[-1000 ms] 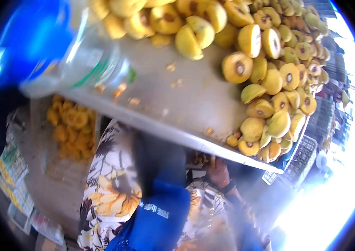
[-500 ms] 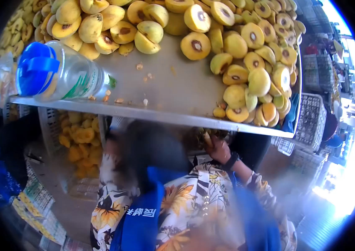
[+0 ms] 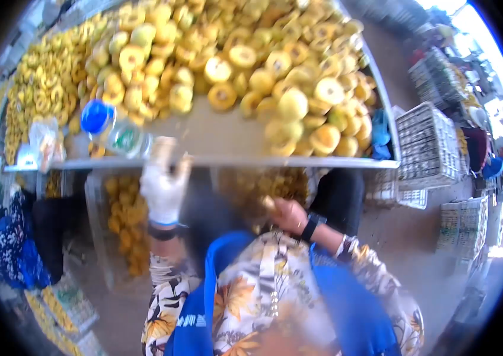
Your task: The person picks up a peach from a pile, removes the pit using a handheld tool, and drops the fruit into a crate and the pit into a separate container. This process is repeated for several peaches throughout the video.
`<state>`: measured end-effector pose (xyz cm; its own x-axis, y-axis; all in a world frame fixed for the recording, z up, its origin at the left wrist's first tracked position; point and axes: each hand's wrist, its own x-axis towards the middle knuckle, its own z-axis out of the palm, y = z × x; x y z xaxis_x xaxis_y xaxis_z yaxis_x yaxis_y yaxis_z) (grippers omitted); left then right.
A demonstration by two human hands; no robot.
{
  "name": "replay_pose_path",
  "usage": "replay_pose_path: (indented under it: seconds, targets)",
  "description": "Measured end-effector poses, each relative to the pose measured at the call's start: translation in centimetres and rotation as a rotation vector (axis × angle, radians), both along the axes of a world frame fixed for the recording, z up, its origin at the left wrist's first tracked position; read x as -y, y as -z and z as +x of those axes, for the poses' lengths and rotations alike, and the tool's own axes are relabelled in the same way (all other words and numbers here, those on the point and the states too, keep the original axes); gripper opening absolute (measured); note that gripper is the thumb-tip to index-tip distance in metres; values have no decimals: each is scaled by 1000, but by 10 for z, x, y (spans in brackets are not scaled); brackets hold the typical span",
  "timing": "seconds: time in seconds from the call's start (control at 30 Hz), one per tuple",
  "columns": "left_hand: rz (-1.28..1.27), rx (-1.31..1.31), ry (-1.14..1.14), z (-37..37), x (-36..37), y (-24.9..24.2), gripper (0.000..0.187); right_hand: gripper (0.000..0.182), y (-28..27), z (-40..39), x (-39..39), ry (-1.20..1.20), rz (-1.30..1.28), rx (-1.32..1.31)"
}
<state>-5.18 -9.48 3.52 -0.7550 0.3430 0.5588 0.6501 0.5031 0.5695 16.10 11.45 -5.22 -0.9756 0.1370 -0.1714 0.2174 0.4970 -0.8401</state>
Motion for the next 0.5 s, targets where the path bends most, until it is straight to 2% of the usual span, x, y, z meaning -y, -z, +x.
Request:
replay_pose_path:
  seconds: [0.03,0.1,0.17,0.2,0.23,0.27,0.3,0.33,0.4,0.5]
  targets:
    - [1,-69,146,-2,-33,-12,35,21,-1,6,-2,9,48,-36]
    - [-103,-134,257,7,-100,-39,39,20,-14,19,3,8,220,-83]
    - [-241,-122,316,17,-159,-41,45,20,-33,32,6,53,288,-78]
    - [-390,-133,317,23,-180,-43,50,20,-41,41,7,50,286,-105]
    - [-490,-54,336,20,-206,-27,57,20,-42,50,8,92,275,-89]
    - [-517,-59,365,21,-220,-9,60,21,-42,59,9,132,260,-74]
    - [-422,-105,354,17,-231,18,61,22,-43,70,11,160,253,-50]
    - [-322,-153,341,19,-232,17,62,23,-46,79,11,186,250,-28]
    - [-457,8,294,24,-237,17,61,24,-53,91,9,217,247,-15]
    - [-555,25,242,30,-236,12,58,25,-47,114,7,246,230,-70]
